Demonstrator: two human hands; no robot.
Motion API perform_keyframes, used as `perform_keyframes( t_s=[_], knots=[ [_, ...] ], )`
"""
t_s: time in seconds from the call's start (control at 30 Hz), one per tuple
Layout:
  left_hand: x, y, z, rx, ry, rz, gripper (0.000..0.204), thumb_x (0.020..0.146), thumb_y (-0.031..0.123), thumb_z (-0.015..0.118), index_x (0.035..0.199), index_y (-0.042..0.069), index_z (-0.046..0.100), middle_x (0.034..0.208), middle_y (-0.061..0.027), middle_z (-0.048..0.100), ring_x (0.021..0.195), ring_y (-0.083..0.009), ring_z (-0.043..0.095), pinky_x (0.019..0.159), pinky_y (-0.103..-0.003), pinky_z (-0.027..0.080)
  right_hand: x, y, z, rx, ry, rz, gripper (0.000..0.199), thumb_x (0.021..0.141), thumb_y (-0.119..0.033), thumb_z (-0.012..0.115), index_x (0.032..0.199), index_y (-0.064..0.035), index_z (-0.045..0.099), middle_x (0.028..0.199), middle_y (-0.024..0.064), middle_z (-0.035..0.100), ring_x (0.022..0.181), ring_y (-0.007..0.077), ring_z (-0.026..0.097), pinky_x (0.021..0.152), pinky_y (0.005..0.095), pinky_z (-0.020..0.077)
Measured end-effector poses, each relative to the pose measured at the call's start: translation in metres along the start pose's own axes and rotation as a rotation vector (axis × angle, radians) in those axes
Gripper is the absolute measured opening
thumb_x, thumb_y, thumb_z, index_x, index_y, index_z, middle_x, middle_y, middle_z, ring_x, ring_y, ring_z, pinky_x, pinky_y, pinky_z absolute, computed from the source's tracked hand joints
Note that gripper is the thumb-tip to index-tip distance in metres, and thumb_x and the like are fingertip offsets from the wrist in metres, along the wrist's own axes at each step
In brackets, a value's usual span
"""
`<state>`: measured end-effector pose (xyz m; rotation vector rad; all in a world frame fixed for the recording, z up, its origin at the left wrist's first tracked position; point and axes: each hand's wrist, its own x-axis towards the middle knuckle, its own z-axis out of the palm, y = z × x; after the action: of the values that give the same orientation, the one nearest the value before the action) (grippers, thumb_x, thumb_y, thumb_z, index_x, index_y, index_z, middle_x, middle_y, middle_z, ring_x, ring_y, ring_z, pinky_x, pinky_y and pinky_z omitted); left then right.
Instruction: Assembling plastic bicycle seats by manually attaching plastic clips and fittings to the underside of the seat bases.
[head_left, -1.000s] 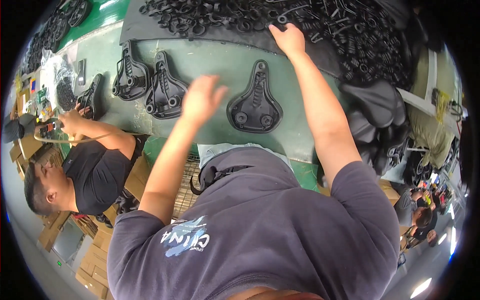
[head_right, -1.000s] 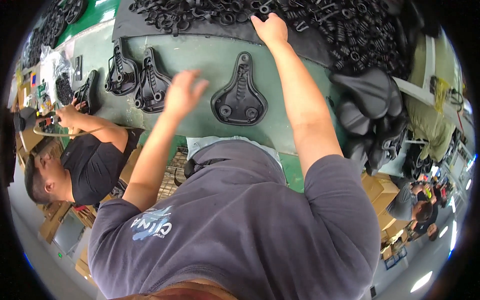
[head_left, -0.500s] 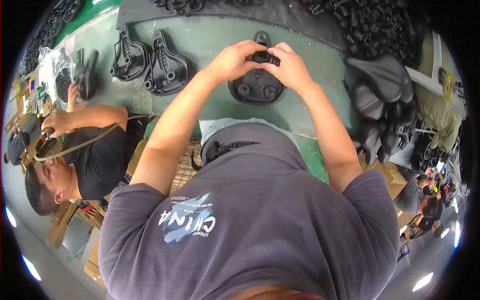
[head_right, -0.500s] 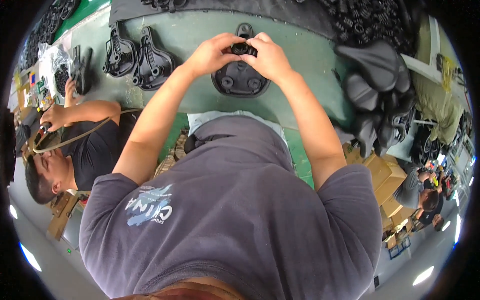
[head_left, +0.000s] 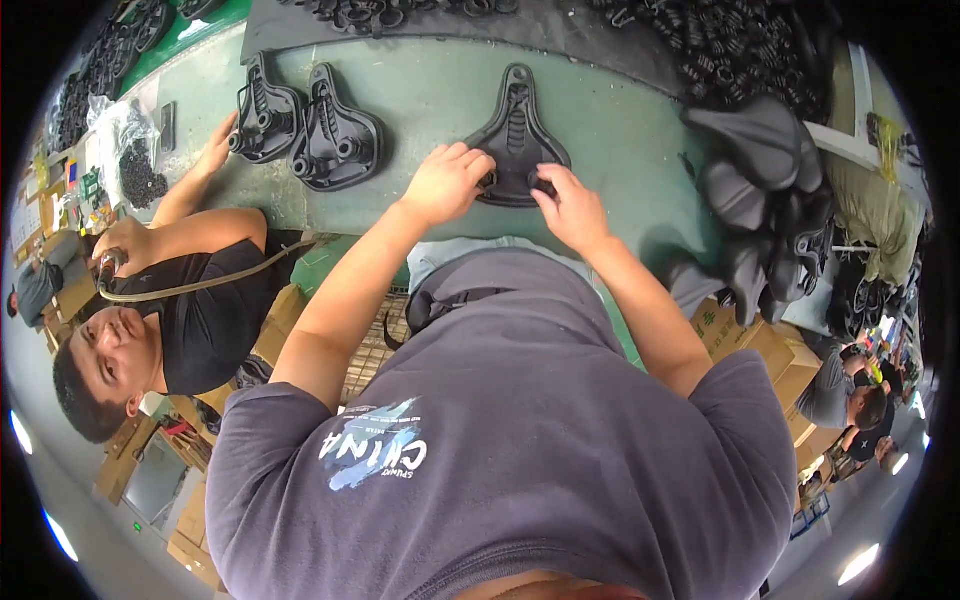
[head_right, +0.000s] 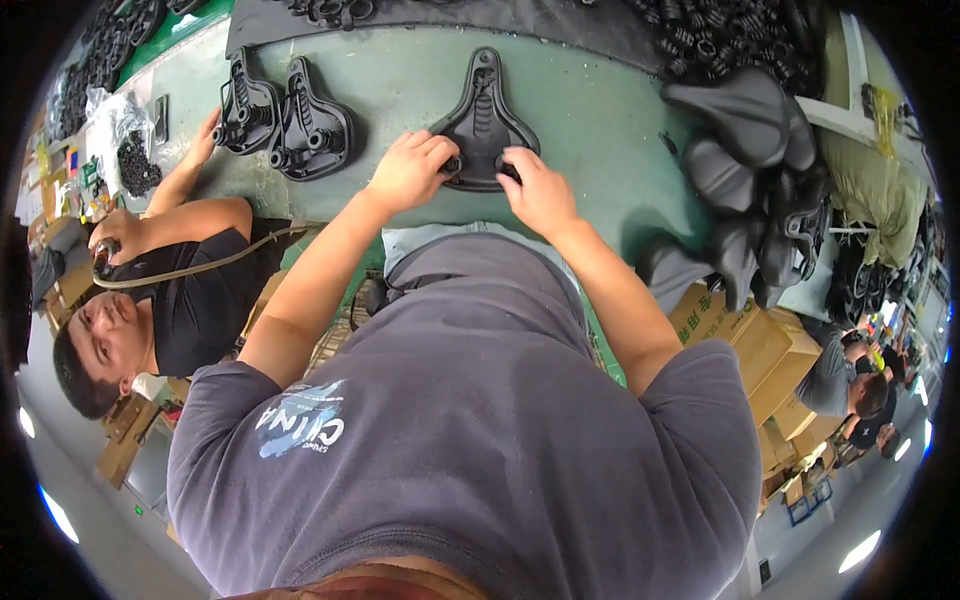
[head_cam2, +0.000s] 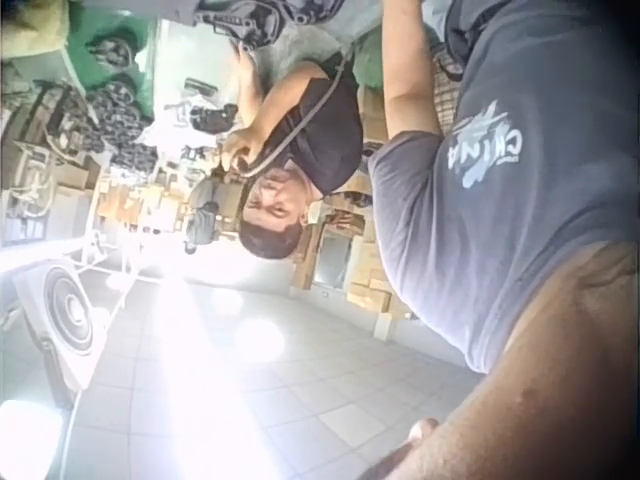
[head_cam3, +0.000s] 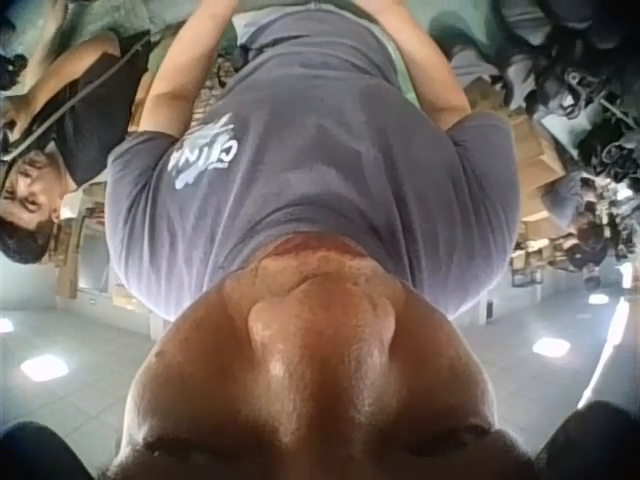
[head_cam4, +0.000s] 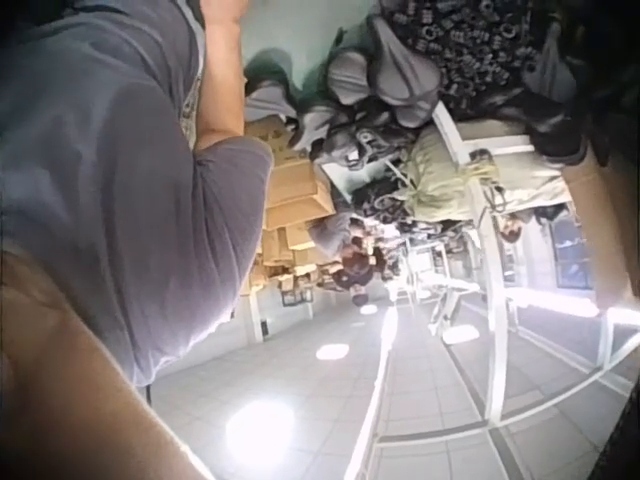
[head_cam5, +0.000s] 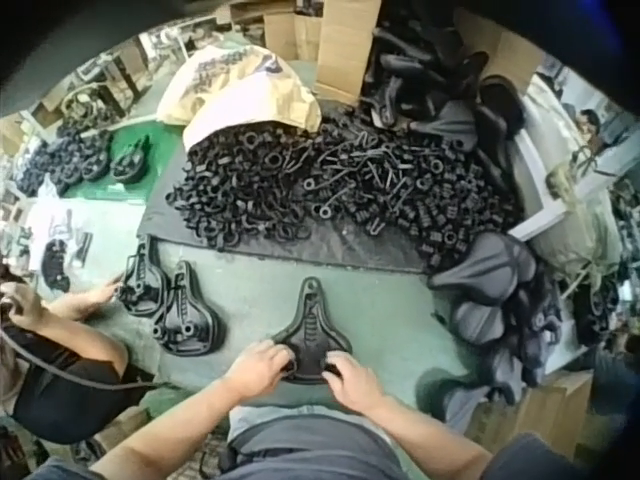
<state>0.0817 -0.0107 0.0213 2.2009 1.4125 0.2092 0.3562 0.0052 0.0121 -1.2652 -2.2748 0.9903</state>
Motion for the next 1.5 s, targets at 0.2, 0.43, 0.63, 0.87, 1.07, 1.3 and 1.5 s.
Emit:
perform_keyframes(
  t_s=[0.2, 0.43, 0.63, 0.87, 1.07, 1.3, 1.5],
  knots=[
    [0.053, -0.056, -0.033, -0.17, 0.412, -0.178, 0.042, 0.09, 0.031, 0.082, 0.118, 0.003, 0.067, 0.117, -0.0192, 0.07, 0.11, -0.0405, 0.067, 0.095, -0.048, 0.055, 0.011, 0.015, -0.016, 0.173, -0.069, 0.214, 0.028, 0.094, -0.025, 0.08, 0.114, -0.0094, 0.069, 0.118, 0.0103, 0.074, 0.075, 0.0266, 0.072, 0.07, 0.0399, 0.0578],
    [0.132, -0.243, -0.054, -0.53, 0.638, -1.017, 0.055, 0.097, 0.044, 0.076, 0.116, -0.007, 0.069, 0.088, -0.0139, 0.077, 0.074, -0.0227, 0.074, 0.073, -0.036, 0.058, 0.174, 0.085, -0.059, 0.229, 0.518, 0.388, 0.044, 0.096, -0.026, 0.078, 0.13, 0.0, 0.067, 0.114, 0.0157, 0.077, 0.085, 0.0184, 0.074, 0.08, 0.0347, 0.0592],
    [0.147, -0.217, -0.036, -0.848, 0.779, -0.955, 0.034, 0.096, 0.03, 0.081, 0.093, -0.003, 0.073, 0.08, -0.0063, 0.074, 0.07, -0.0137, 0.066, 0.067, -0.031, 0.051, 0.277, 0.163, -0.111, 0.536, 0.605, 0.835, 0.043, 0.095, -0.034, 0.08, 0.112, 0.0034, 0.07, 0.1, 0.0102, 0.072, 0.084, 0.0205, 0.068, 0.075, 0.0375, 0.059],
    [0.052, -0.118, 0.002, -0.497, 0.701, -0.751, 0.027, 0.092, 0.02, 0.083, 0.106, 0.001, 0.069, 0.085, -0.0113, 0.07, 0.076, -0.0218, 0.067, 0.072, -0.036, 0.054, 0.261, 0.095, -0.147, 0.828, 0.581, 0.542, 0.02, 0.11, -0.014, 0.06, 0.098, 0.0018, 0.064, 0.086, 0.0087, 0.068, 0.067, 0.0172, 0.066, 0.064, 0.0335, 0.0625],
    [0.015, -0.021, -0.011, -0.627, 0.391, -0.564, 0.05, 0.089, 0.014, 0.085, 0.133, 0.006, 0.063, 0.115, -0.0152, 0.073, 0.087, -0.0245, 0.073, 0.082, -0.038, 0.059, 0.181, 0.049, -0.212, 0.082, 0.476, 0.502, 0.021, 0.104, -0.019, 0.064, 0.11, -0.0022, 0.076, 0.092, 0.0144, 0.075, 0.078, 0.0247, 0.071, 0.075, 0.0364, 0.0553],
    [-0.002, 0.009, -0.003, -0.347, 0.142, -0.041, 0.046, 0.088, 0.012, 0.079, 0.131, 0.008, 0.063, 0.13, -0.0126, 0.069, 0.113, -0.0369, 0.069, 0.097, -0.046, 0.057, 0.125, 0.009, -0.231, -0.163, 0.422, 0.399, 0.025, 0.105, -0.017, 0.065, 0.121, -0.0014, 0.077, 0.096, 0.0051, 0.073, 0.062, 0.009, 0.061, 0.058, 0.0288, 0.0482],
    [-0.001, 0.01, -0.003, -0.285, 0.051, -0.042, 0.046, 0.089, 0.014, 0.078, 0.132, 0.01, 0.062, 0.133, -0.0091, 0.067, 0.117, -0.0362, 0.067, 0.099, -0.046, 0.055, 0.135, 0.024, -0.208, 0.542, 0.373, 0.647, 0.02, 0.107, -0.012, 0.063, 0.115, 0.0037, 0.074, 0.087, 0.0064, 0.071, 0.059, 0.0083, 0.058, 0.05, 0.027, 0.0462]
  ],
)
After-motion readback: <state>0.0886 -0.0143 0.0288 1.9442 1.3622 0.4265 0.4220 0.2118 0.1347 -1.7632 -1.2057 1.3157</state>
